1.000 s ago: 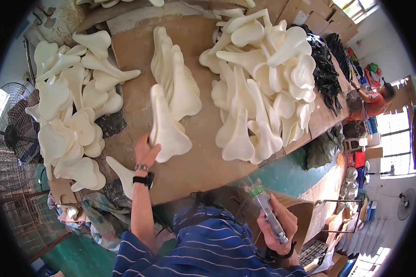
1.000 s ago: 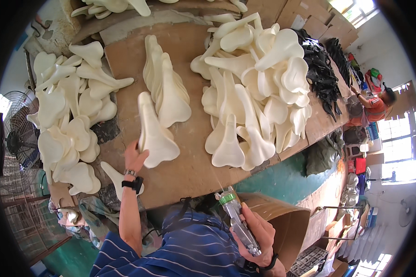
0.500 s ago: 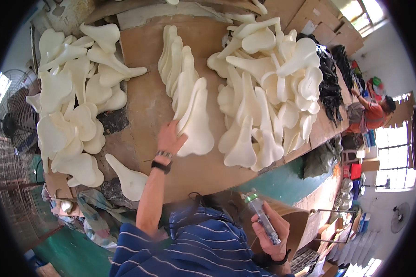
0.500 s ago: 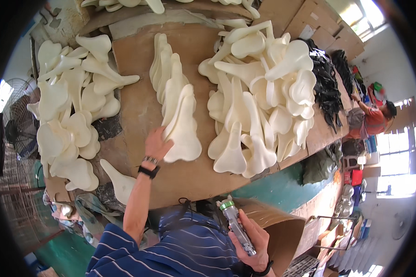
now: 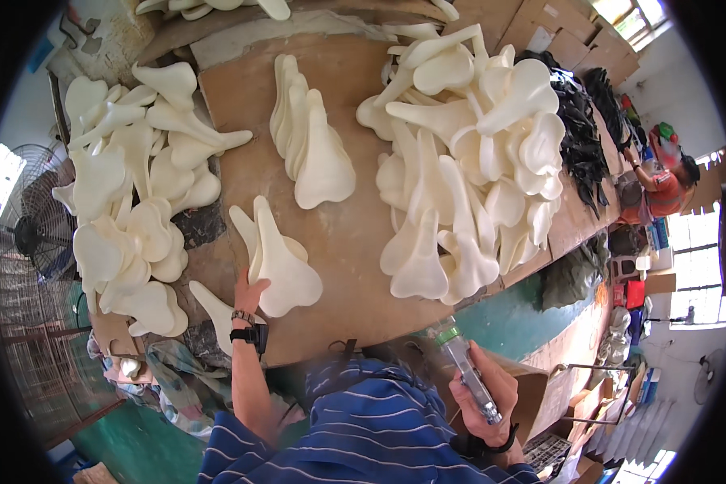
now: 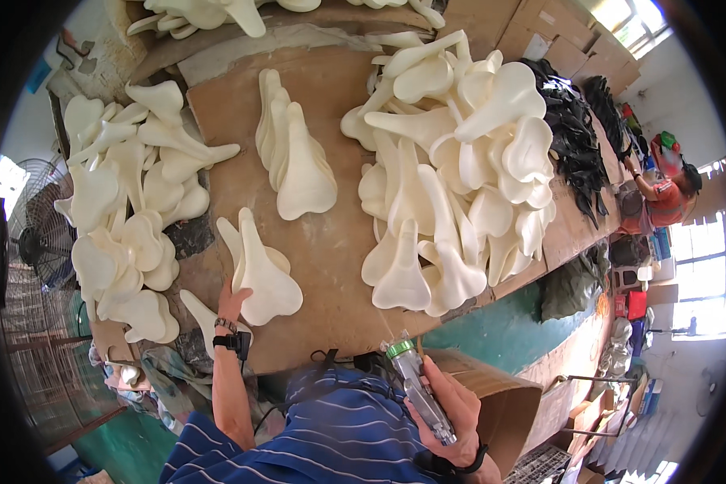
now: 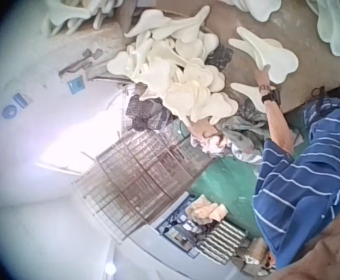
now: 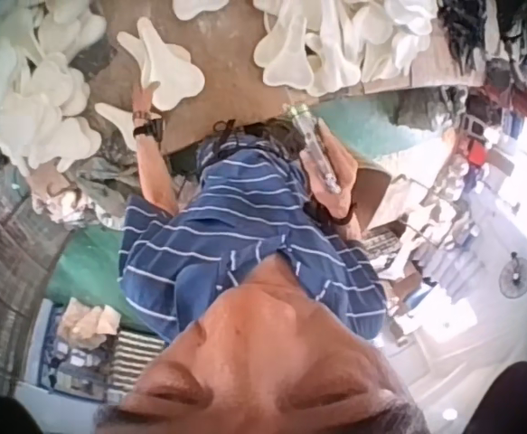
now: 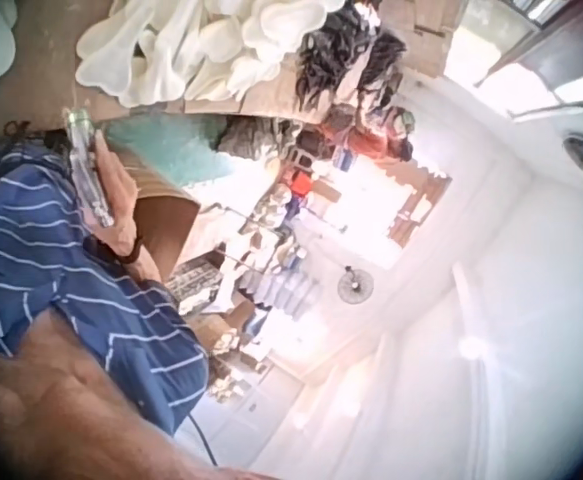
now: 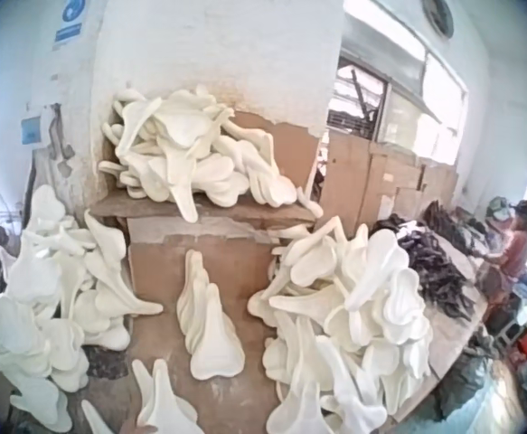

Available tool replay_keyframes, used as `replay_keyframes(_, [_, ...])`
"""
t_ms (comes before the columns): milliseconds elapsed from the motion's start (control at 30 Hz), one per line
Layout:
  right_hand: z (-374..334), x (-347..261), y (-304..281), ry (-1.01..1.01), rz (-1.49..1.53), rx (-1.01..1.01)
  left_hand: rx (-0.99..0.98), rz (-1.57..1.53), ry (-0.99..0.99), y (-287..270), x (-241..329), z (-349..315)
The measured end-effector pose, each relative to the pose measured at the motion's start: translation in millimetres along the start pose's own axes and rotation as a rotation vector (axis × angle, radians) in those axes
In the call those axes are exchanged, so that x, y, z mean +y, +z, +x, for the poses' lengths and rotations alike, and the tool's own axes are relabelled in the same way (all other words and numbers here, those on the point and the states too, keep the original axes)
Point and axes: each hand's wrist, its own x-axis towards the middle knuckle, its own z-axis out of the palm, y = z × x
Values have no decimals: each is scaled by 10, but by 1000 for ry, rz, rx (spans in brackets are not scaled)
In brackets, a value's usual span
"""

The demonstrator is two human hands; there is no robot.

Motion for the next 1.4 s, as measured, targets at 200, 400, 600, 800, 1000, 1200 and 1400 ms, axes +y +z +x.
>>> replay_keyframes(200, [62, 35, -7, -20, 43, 110, -85, 84, 152, 110, 779, -134])
replay_keyframes(400, [203, 14, 103, 87, 117, 134, -174, 416, 682, 560, 1652, 223])
replay_keyframes(600, [308, -126, 173, 151, 129, 82, -157, 702, 797, 1493, 1533, 935])
replay_keyframes(800, [350, -56, 225, 111, 103, 30, -110, 667, 659, 1410, 1639, 400])
replay_keyframes(1000, [369, 180, 320, 130, 126, -30, 48, 532, 748, 879, 1498, -145])
replay_keyframes(1200, [496, 90, 383, 80, 113, -84, 81, 487, 556, 332, 1707, -368])
replay_keyframes(1400, [526, 115, 455, 90, 175, -147, 76, 329, 376, 69, 1636, -346])
